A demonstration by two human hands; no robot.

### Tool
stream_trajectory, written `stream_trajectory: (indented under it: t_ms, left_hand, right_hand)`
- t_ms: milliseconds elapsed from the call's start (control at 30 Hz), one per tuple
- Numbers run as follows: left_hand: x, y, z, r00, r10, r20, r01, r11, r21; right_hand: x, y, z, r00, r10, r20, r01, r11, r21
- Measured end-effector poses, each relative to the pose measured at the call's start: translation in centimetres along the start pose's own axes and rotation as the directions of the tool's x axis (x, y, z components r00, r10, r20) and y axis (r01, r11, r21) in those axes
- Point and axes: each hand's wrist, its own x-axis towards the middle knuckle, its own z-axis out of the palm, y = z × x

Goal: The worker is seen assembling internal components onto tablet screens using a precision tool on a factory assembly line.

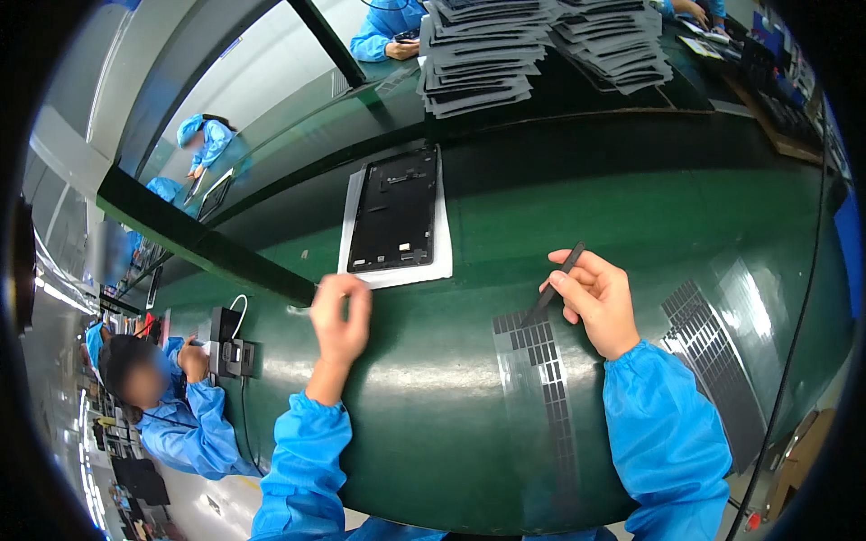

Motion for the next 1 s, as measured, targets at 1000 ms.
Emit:
stream_trajectory:
  t_ms: [1000]
  left_hand:
    - [2.2,1.7,3.2,0.989,-0.001,0.147,0.000,1.000,0.012]
  right_hand:
    - [3.1,-2.4,-0.4,0.883,-0.282,0.375,0.469,0.565,-0.679]
